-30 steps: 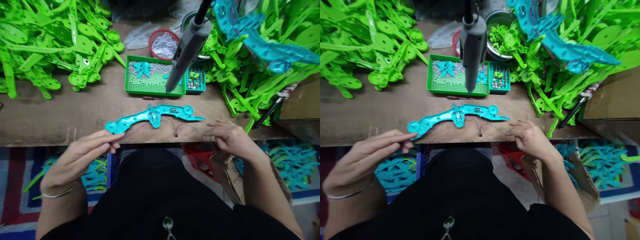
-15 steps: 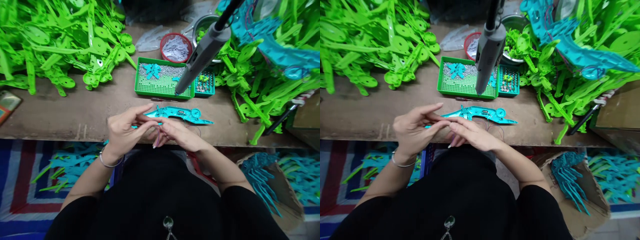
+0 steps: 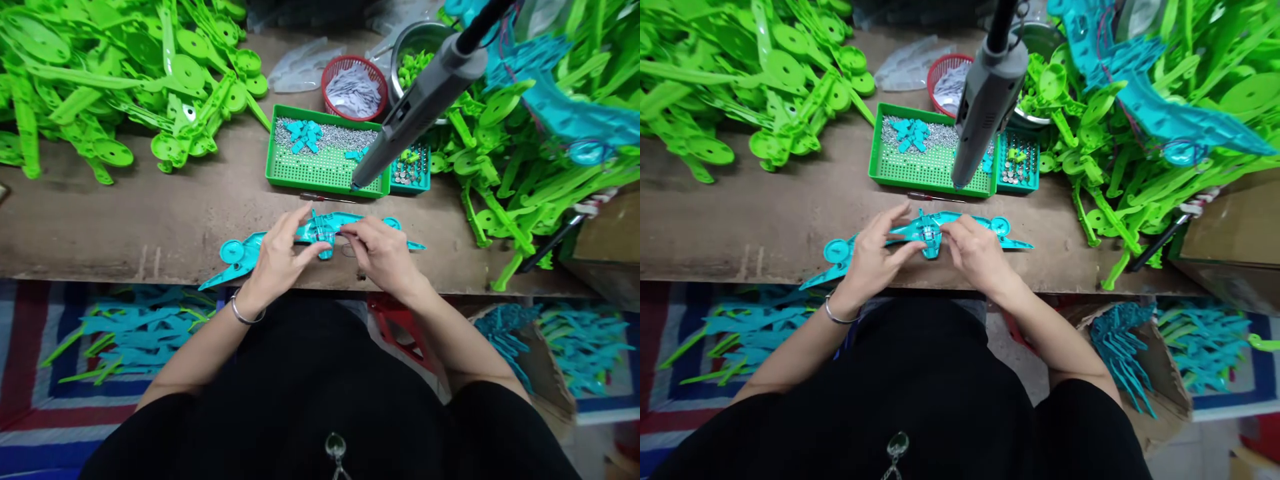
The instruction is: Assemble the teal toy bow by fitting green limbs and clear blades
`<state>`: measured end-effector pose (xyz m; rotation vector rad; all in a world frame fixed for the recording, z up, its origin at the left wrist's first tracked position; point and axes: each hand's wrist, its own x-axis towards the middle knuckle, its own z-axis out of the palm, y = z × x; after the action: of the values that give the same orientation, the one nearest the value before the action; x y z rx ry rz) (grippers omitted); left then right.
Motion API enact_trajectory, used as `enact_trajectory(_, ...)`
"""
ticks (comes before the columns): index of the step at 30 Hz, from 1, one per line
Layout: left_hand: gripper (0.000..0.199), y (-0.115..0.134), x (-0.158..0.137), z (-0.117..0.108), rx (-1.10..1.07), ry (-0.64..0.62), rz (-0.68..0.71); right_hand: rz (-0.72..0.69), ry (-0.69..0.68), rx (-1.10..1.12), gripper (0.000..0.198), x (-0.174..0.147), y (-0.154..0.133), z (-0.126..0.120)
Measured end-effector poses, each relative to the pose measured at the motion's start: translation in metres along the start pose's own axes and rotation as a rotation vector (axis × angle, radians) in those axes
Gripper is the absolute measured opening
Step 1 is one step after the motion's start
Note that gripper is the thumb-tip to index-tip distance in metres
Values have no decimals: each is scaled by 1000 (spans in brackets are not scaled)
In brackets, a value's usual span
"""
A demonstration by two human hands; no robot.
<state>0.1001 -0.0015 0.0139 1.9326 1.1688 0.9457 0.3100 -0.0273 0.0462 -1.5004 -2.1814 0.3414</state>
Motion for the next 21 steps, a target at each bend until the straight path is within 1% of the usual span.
enact_trajectory(3,89,-1,-4,8,221,-93,83,-6,-93,-201,24,3,9,-5)
enact_trajectory(5,99,1,-6,12,340,-121,73,-8,-159,-295,23,6,8,-10)
enact_trajectory(7,103,3,-8,15,429,-129,41,-22,-225,-352,23,10,5,-15)
enact_trajectory(10,99,2,-7,20,495,-135,29,-54,-286,-381,23,16,-1,-16)
enact_trajectory(13,97,-1,-5,22,486,-127,31,-62,-309,-358,24,19,0,-11)
enact_trajectory(16,99,-3,-5,21,461,-138,35,-11,-318,-291,24,18,11,-3)
enact_trajectory(21,99,-4,-4,18,461,-167,85,106,-227,14,18,9,31,11)
